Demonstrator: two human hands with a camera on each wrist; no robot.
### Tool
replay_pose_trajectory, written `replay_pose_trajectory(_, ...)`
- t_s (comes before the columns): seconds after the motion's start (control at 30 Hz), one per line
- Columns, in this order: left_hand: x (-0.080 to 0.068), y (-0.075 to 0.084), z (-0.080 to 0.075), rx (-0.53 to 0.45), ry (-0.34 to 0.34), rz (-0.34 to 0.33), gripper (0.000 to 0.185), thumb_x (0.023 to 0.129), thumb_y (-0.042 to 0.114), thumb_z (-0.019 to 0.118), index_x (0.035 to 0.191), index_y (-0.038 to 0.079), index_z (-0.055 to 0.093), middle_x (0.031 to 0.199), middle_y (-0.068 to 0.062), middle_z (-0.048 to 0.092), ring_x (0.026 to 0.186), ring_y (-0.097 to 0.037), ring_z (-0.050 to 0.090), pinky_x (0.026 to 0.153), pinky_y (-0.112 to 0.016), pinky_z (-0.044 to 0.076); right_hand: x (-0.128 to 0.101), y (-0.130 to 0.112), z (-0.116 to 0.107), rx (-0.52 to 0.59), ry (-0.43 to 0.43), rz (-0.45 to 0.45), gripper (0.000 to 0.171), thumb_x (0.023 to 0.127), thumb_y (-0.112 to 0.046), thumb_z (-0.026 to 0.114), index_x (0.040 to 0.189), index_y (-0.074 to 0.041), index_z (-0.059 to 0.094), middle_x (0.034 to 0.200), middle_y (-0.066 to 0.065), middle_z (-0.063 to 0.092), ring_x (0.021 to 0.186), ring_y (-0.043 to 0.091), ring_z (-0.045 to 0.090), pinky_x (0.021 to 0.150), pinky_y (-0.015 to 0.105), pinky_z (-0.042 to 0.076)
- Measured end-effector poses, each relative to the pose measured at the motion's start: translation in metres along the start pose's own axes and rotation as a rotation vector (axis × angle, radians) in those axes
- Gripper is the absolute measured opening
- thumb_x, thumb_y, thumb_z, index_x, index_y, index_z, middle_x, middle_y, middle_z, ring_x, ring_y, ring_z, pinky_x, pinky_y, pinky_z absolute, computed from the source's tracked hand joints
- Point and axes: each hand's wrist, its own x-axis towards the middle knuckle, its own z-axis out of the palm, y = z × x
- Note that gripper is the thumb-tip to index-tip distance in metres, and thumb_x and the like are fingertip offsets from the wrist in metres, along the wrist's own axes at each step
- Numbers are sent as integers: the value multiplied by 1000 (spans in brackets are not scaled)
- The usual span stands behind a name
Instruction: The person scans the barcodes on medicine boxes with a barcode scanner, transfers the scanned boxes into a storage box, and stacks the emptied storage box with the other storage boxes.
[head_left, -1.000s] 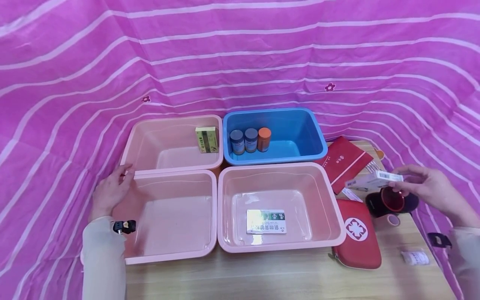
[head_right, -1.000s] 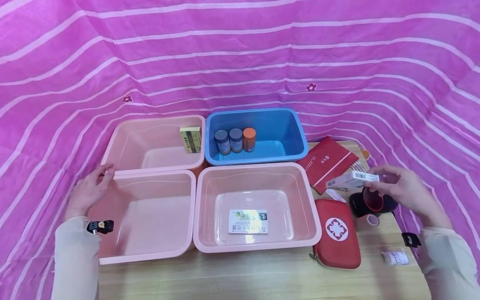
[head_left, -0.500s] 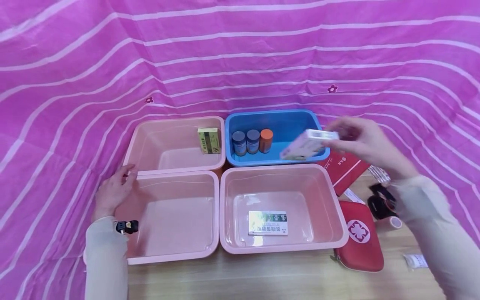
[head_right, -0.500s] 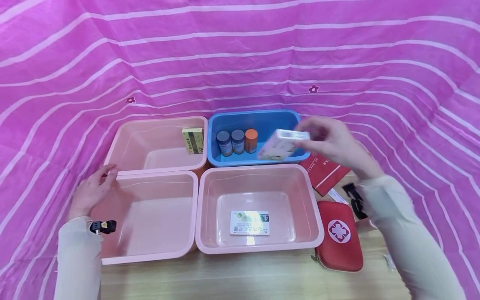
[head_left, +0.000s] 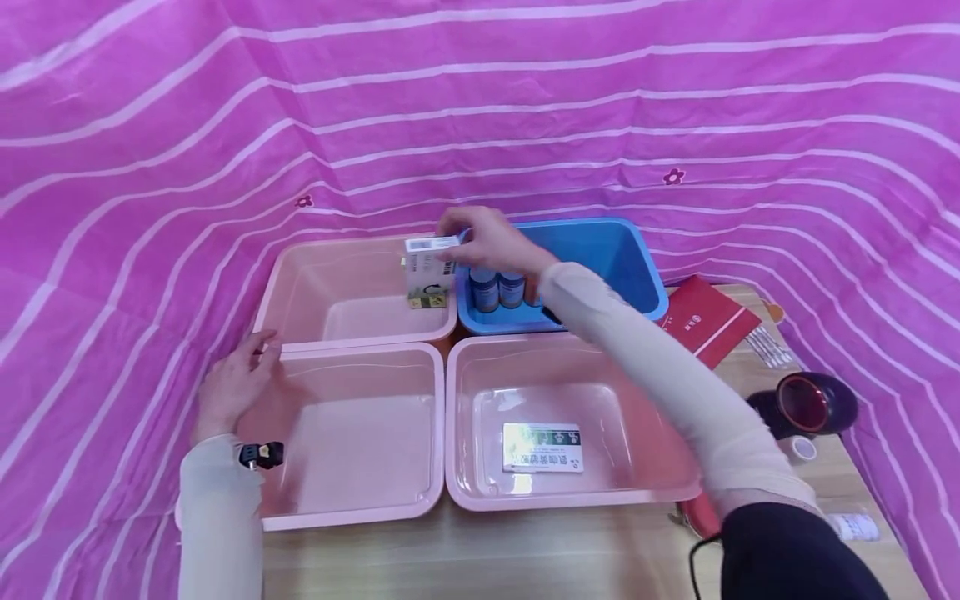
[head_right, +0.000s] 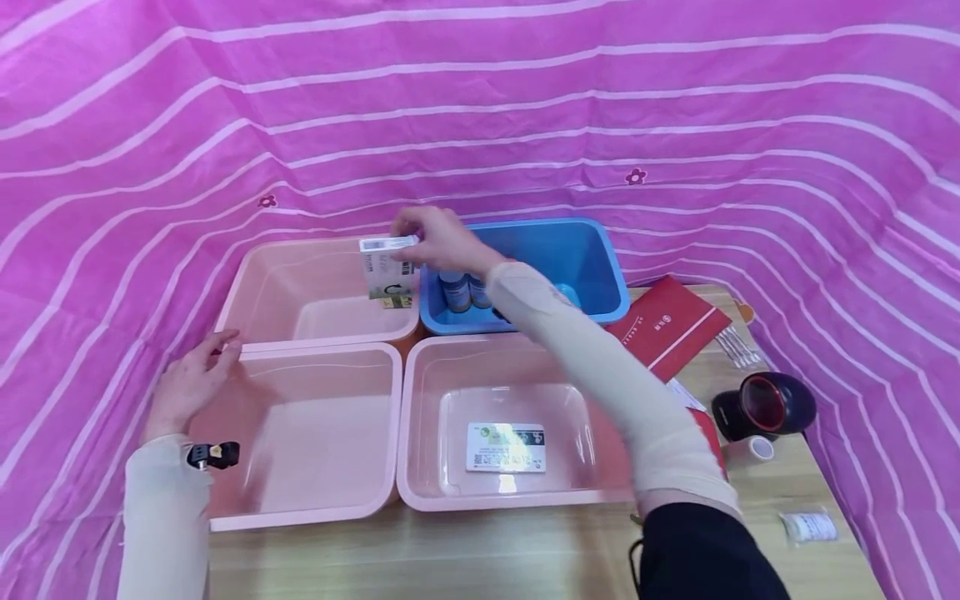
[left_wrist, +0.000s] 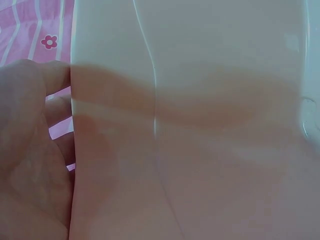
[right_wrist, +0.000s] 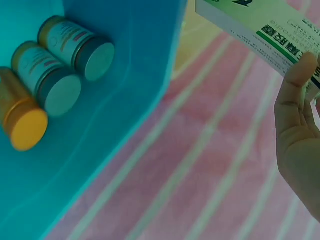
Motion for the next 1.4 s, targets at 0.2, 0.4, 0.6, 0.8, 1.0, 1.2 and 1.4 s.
replay_pose_trajectory(0.2,1,-1,0,-6,3,-8,59,109,48,35,151,8,47,129,-32,61,114,-54,58,90,-69,42,61,4,36,-108,-153,150,24,96,-12,73,119,-9,64,127,13,65,99,28,70,77,35,62)
replay_pose_trajectory(0.4,0,1,1,-9,20,0,57,110,45,37,150,7,48,127,-32,63,112,-54,60,90,-70,44,84,13,54,-179,-191,205,19,94,-6,73,110,-3,63,120,18,67,92,29,73,77,33,63)
replay_pose_trajectory(0.6,-5,7,7,-16,11,5,56,110,45,37,150,8,48,125,-32,64,111,-52,61,90,-68,45,84,31,71,-212,-210,274,22,91,-1,74,111,0,65,113,18,69,82,26,75,74,32,63)
replay_pose_trajectory(0.8,-2,13,9,-19,16,14,56,110,45,37,150,9,49,124,-31,65,112,-52,61,90,-68,44,81,46,77,-84,-156,364,26,88,6,75,112,3,65,115,22,66,62,19,68,63,31,62)
replay_pose_trajectory(1.0,1,17,9,-14,12,21,56,110,46,37,150,9,49,124,-31,65,112,-52,61,89,-68,44,79,48,75,-98,-111,414,25,91,10,67,115,7,63,103,19,63,59,17,64,62,30,62)
replay_pose_trajectory(1.2,3,18,7,-11,15,29,55,110,44,37,149,8,50,123,-32,66,112,-52,61,90,-68,44,76,45,70,-136,-115,416,23,91,6,69,114,3,66,107,15,60,72,17,66,76,32,63)
replay_pose_trajectory(1.4,4,14,4,-13,5,9,57,110,47,35,151,9,48,127,-33,63,115,-53,59,92,-69,42,65,20,55,-14,-195,303,22,95,2,68,117,4,64,110,20,66,85,26,72,82,38,63)
